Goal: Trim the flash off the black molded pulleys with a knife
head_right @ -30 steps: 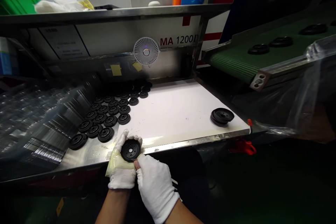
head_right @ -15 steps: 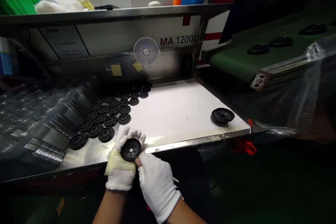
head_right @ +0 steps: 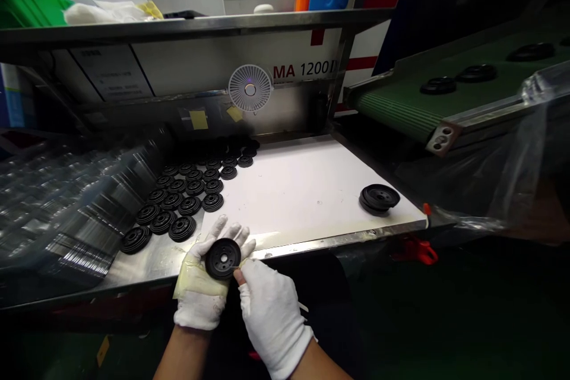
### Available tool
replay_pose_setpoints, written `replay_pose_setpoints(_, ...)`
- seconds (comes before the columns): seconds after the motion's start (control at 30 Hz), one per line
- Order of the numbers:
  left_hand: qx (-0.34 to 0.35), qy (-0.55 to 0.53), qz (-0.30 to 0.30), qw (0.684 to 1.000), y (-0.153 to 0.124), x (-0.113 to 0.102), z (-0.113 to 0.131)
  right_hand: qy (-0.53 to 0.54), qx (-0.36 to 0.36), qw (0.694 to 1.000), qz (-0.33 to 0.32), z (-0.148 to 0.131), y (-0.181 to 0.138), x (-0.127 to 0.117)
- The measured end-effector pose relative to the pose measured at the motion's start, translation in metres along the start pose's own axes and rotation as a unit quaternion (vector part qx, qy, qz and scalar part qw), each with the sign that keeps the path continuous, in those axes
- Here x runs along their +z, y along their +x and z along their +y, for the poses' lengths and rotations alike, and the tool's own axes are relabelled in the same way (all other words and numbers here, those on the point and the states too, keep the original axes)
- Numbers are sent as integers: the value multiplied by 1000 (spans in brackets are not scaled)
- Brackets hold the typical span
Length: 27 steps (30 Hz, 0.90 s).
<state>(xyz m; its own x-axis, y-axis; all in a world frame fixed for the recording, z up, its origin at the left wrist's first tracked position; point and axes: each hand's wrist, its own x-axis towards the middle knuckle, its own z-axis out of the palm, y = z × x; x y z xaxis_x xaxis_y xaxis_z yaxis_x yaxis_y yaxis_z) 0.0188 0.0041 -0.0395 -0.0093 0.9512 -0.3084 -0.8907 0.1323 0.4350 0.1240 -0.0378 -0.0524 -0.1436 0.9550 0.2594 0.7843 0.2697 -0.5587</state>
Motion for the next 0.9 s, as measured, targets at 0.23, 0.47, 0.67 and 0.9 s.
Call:
replay_pose_setpoints(0.23, 5, -64, 27, 998, 3, -3, -3, -5, -4, 1000, -12, -2, -6, 5)
replay_pose_setpoints(0.47, -27, -27, 37, 999, -6, -5, 2, 78, -6, 996, -35, -8, -6, -6)
replay_pose_setpoints(0.67, -34, -51, 82, 995, -10, -4, 11, 97, 43, 983, -148, 6, -4, -42)
replay_pose_setpoints(0.9, -35, -67, 69, 995, -25, 8, 14, 94, 16, 994, -59, 28, -19, -53)
